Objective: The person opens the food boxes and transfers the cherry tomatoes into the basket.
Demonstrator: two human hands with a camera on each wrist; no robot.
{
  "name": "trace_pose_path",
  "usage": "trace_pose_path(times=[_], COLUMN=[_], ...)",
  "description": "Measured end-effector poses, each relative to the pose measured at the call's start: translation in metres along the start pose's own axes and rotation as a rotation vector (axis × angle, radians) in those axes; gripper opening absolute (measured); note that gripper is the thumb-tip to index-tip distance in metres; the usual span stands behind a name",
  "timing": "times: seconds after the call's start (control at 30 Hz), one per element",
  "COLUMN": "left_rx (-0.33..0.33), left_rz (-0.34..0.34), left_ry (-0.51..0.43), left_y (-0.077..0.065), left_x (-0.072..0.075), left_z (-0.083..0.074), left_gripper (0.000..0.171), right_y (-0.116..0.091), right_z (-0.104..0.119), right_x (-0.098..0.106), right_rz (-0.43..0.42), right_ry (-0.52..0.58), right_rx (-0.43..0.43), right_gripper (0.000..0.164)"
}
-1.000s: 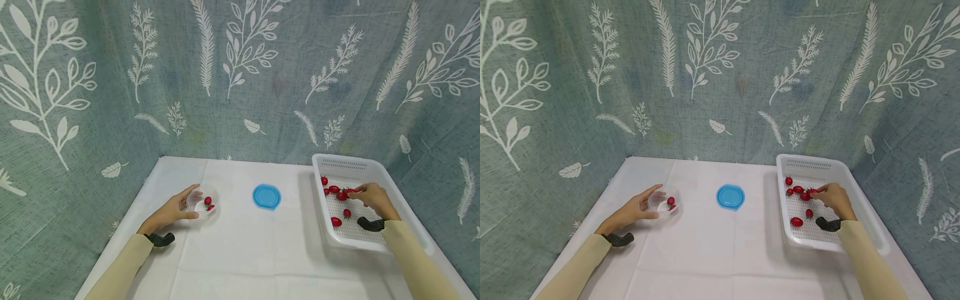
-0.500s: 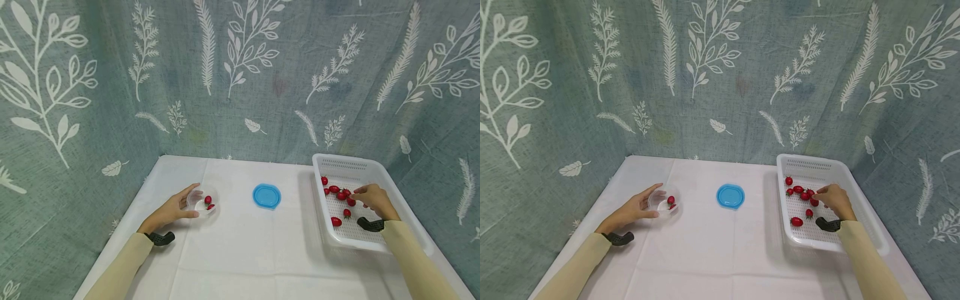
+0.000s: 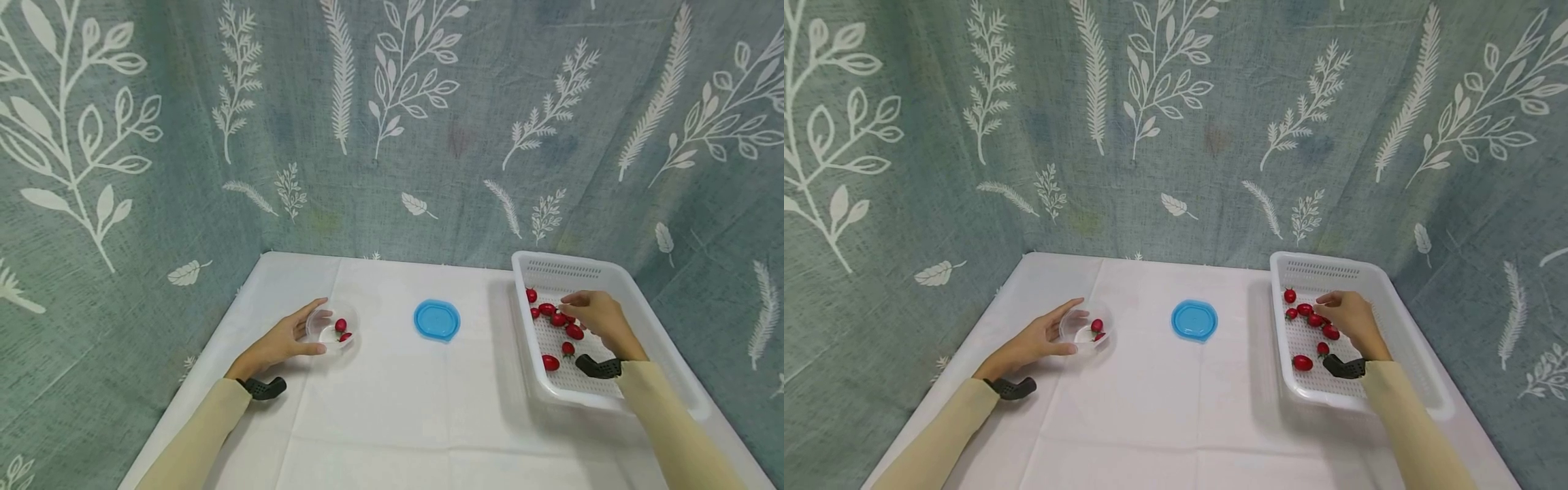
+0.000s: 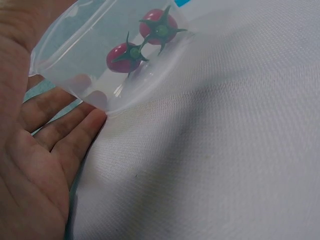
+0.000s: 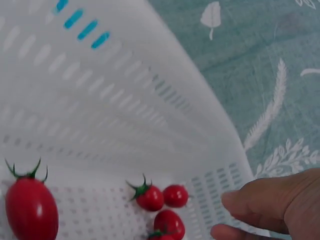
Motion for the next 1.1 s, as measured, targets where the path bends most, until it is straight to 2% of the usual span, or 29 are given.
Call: trace_pose_path(times=[0.2,0.47,0.77,1.1], left_rx=[0.013,0.015,0.024,0.022], left_rz=[-0.007,-0.003,-0.01,-0.01], left_ry=[0.001,-0.008,-0.001,0.007], left_y=[0.001,0.0,0.002,-0.001], left_x=[0.0,0.0,0.002,0.001], left_z=[0.001,0.002,0.002,0.001], left_gripper=[0.104,0.104,0.104,0.102], right_y=[-0.001,-0.005,-0.003,0.002], right_z=[0.031,0.07,0.107,0.145], right_x=[0.001,-0.005,-0.023,-0.054], right_rz=[-0.042,-0.046,-0.001,0.028], right_ry=[-0.004,-0.029,0.026,0.042], right_rx=[0.109,0.193,0.282,0.373], right_gripper=[0.046,0.039,0.033,0.025])
Point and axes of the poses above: each hand's wrist, its own y-axis towards the middle knuckle, its own x-axis out of the back of the hand, z = x × y, the point moved 7 cm from there along y, towards the middle knuckle, and after that the axes turned 9 degrees about -y, right-handed, at the moved point
